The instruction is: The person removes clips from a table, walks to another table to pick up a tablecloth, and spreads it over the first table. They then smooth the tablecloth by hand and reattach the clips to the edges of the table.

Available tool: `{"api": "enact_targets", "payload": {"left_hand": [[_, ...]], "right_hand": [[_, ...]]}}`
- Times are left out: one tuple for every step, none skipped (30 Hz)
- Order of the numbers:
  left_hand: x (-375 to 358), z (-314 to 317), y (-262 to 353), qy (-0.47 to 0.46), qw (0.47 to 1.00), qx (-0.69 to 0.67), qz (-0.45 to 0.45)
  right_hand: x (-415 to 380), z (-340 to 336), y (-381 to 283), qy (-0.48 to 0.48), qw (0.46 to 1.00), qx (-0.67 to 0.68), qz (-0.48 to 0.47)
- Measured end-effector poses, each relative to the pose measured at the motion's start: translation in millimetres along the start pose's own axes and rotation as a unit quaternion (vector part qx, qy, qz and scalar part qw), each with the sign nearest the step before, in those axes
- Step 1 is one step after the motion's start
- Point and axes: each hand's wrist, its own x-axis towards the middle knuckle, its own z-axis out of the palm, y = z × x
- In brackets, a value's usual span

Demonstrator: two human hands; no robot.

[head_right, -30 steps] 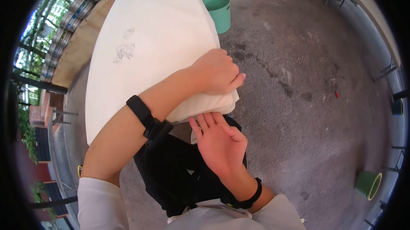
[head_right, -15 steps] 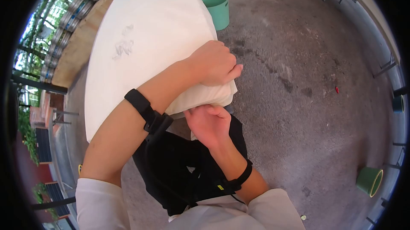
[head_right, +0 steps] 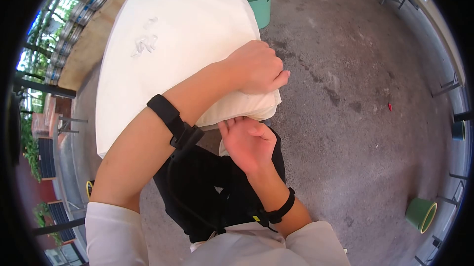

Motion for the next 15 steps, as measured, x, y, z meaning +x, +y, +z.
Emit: {"api": "enact_targets", "payload": {"left_hand": [[-0.8,1.0,0.6,0.004,1.0,0.002,0.0],[-1.1,0.9,0.3,0.009,1.0,0.004,0.0],[-1.2,0.4,-0.1,0.015,1.0,0.005,-0.001],[-0.9,0.6,-0.2,0.013,1.0,0.005,-0.002],[-1.0,0.6,-0.4,0.01,1.0,0.003,-0.004],[-1.2,0.1,0.1,0.007,1.0,0.002,-0.006],[-1.3,-0.3,0.5,0.011,1.0,0.003,-0.008],[-1.4,-0.1,0.9,0.015,1.0,0.004,-0.009],[-2.3,0.1,1.6,0.019,1.0,0.003,-0.011],[-3.1,0.4,2.0,0.018,1.0,0.003,-0.01],[-2.8,0.0,1.7,0.018,1.0,0.003,-0.008],[-2.5,1.1,1.3,0.017,1.0,0.003,-0.004],[-3.1,2.6,1.4,0.022,1.0,-0.005,0.001],[-3.8,3.3,0.5,0.029,0.999,-0.011,0.005],[-3.2,3.6,-0.9,0.037,0.999,-0.016,0.009]], "right_hand": [[0.8,-6.7,-1.9,-0.01,1.0,-0.002,0.011],[1.8,-10.3,-3.7,-0.021,1.0,-0.005,0.021],[4.1,-10.2,-4.1,-0.021,0.999,-0.017,0.022],[7.2,-10.4,-3.5,-0.02,0.999,-0.029,0.023],[9.5,-11.1,-2.4,-0.023,0.998,-0.045,0.025],[11.9,-11.7,-1.4,-0.026,0.997,-0.06,0.028],[14.9,-12.8,-1.4,-0.036,0.996,-0.079,0.031],[18.3,-14.5,-1.6,-0.044,0.994,-0.098,0.033],[22.2,-20.0,-1.2,-0.046,0.991,-0.118,0.032],[24.2,-24.4,-0.8,-0.049,0.99,-0.126,0.035],[26.6,-27.8,-1.3,-0.053,0.989,-0.134,0.037],[26.9,-29.4,-1.3,-0.057,0.988,-0.141,0.039],[22.3,-29.3,-2.4,-0.064,0.986,-0.148,0.033],[17.7,-29.1,-3.4,-0.07,0.985,-0.155,0.028],[4.9,-30.9,-6.9,-0.082,0.984,-0.153,0.042]]}}
